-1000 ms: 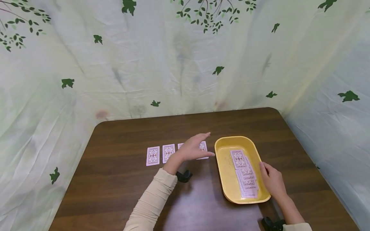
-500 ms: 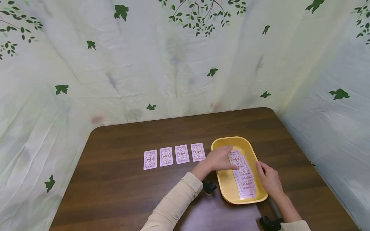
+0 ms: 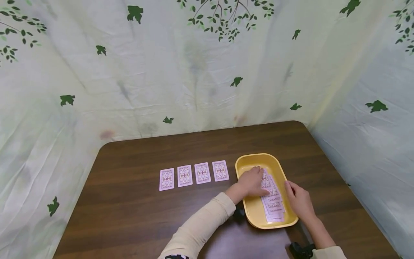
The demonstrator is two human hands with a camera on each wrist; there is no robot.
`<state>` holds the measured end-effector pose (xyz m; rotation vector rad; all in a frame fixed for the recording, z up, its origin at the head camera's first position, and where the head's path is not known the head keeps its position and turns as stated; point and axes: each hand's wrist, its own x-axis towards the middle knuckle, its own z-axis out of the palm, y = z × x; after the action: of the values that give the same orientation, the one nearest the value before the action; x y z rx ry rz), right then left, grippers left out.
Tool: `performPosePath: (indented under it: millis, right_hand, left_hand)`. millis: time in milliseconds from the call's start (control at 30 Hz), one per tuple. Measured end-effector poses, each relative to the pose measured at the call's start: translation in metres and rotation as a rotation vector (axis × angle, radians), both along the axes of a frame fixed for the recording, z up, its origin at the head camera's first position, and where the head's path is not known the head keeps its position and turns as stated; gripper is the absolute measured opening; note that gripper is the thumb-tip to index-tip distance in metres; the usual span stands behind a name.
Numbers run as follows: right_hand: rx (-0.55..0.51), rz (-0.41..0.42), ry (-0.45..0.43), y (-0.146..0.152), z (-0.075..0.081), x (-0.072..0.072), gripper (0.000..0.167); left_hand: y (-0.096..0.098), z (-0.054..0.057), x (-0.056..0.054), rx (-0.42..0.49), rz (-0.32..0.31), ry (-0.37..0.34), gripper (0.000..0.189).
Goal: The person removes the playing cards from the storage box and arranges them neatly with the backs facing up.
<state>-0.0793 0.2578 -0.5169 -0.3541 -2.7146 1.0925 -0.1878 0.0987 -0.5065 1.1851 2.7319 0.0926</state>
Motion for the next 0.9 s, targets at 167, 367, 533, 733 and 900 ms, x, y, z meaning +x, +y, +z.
performPosePath:
  millis: [167,367,533,733,900]
  right_hand:
    - [-0.001,-0.005,0.002,-0.001,-0.001,0.0,0.049]
    - [0.014,-0.008,0.015,0.0,-0.002,0.001,0.048]
    - [0.019,-0.012,0.031,0.001,-0.002,0.001,0.047]
    - [0.021,-0.009,0.041,0.002,-0.002,0.001,0.047]
    - [0.016,-0.01,0.021,0.0,-0.001,0.0,0.048]
  left_hand:
    - [0.007,-0.004,0.003,-0.071,-0.008,0.042,0.091]
    - [0.01,-0.001,0.005,-0.121,0.001,0.015,0.087]
    - [0.014,-0.001,0.005,-0.131,0.013,0.032,0.086]
    - [0.017,-0.008,0.006,-0.146,0.008,0.07,0.087]
    - [0.019,-0.016,0.005,-0.111,0.008,0.085,0.083]
